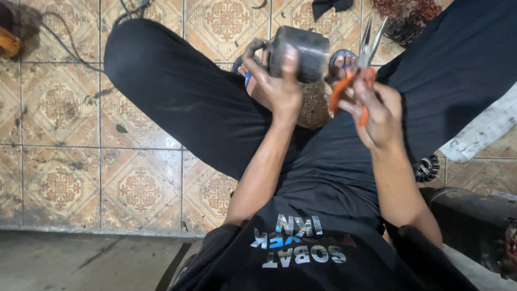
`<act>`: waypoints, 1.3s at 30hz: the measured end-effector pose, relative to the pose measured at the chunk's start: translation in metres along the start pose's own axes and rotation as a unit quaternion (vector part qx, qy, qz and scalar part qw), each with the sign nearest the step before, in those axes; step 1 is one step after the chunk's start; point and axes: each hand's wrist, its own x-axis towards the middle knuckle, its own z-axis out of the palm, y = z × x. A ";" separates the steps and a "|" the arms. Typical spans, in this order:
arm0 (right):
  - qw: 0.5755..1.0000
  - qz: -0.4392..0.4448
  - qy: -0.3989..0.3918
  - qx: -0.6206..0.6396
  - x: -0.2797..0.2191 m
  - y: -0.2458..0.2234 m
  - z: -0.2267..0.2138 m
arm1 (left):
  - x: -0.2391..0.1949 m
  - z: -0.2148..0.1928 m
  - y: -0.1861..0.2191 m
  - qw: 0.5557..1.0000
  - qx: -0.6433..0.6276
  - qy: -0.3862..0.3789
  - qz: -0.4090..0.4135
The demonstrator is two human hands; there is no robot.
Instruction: The person sits on the floor and uses orange-handled pliers to scrape and pull debris from the inside of a dark metal cylinder. The person repeatedly rotates the cylinder and uses the pliers to remove material from the interior surface.
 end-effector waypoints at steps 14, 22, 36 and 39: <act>0.980 -0.072 0.011 0.187 0.049 -0.003 0.020 | -0.009 -0.002 0.017 0.868 -0.295 -0.399 -0.005; 0.949 -0.162 0.028 -0.269 0.055 -0.011 0.005 | 0.011 -0.002 0.017 0.830 -0.198 -0.296 -0.429; 0.896 -0.234 0.039 -0.376 0.035 -0.048 -0.012 | 0.014 -0.006 -0.015 0.842 -0.269 -0.279 -0.376; 0.996 -0.001 0.052 -0.071 0.005 -0.049 -0.011 | 0.019 -0.003 -0.017 0.850 -0.326 -0.192 -0.366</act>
